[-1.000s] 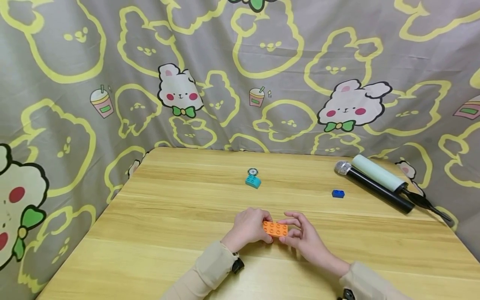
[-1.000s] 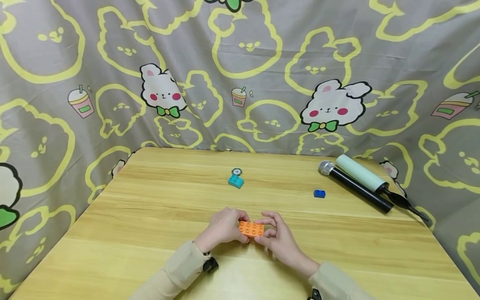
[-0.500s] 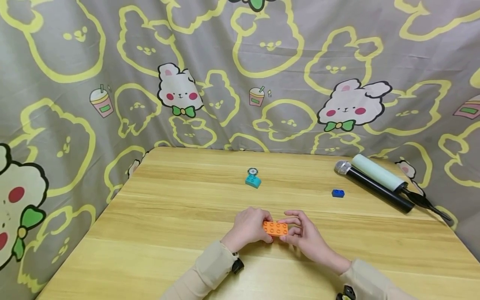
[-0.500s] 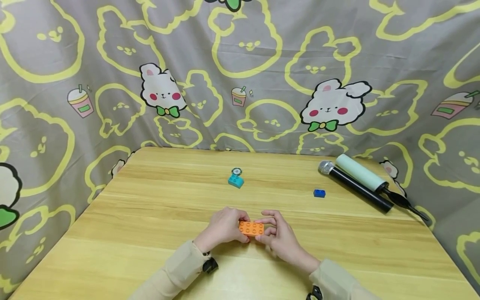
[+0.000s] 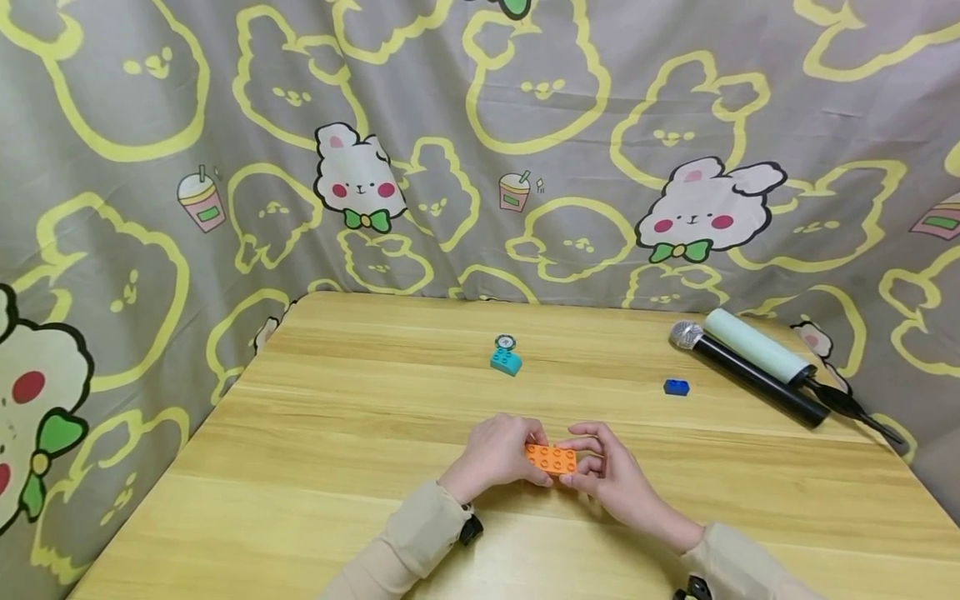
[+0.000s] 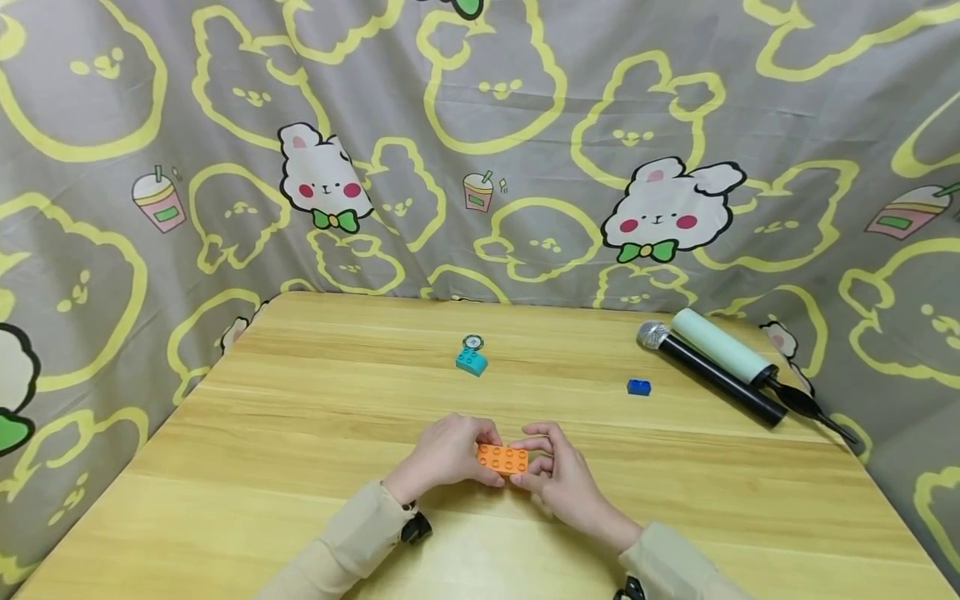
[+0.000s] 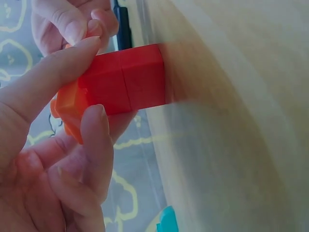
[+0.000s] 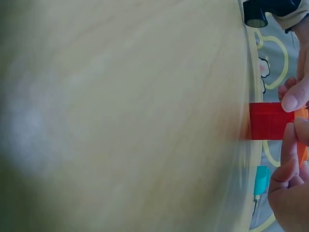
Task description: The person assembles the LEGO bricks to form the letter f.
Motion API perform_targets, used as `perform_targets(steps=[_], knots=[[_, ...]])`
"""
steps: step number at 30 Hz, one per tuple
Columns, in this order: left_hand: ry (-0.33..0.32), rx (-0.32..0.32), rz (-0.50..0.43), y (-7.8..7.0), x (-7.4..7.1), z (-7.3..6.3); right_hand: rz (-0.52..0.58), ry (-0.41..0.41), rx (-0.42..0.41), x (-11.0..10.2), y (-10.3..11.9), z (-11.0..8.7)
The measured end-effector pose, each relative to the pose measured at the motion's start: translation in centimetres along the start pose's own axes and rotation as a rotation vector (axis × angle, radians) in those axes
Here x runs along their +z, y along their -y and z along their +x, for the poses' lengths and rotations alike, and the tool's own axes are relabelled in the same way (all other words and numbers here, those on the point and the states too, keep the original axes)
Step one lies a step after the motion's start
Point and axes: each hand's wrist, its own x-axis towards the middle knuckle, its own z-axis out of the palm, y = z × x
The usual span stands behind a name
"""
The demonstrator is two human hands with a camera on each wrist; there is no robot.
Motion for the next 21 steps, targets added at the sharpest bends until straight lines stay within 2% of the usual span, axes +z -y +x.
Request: perform_targets(steps=[5,17,21], knots=[[0.010,-0.020,-0.039,-0.04,0.02,0.08,-0.011,0.005,0.008,-0.07,-0.20,-0.02],[0.002,-0.041,-0.050,-0.23,0.03,-0.09,-0.009,0.003,0.043,-0.05,-0.01,-0.04],[-0.004,-0.046,-0.040,-0.26,0.18,-0.19,-0.047,0.047,0.020,-0.32,0.20,-0.19]])
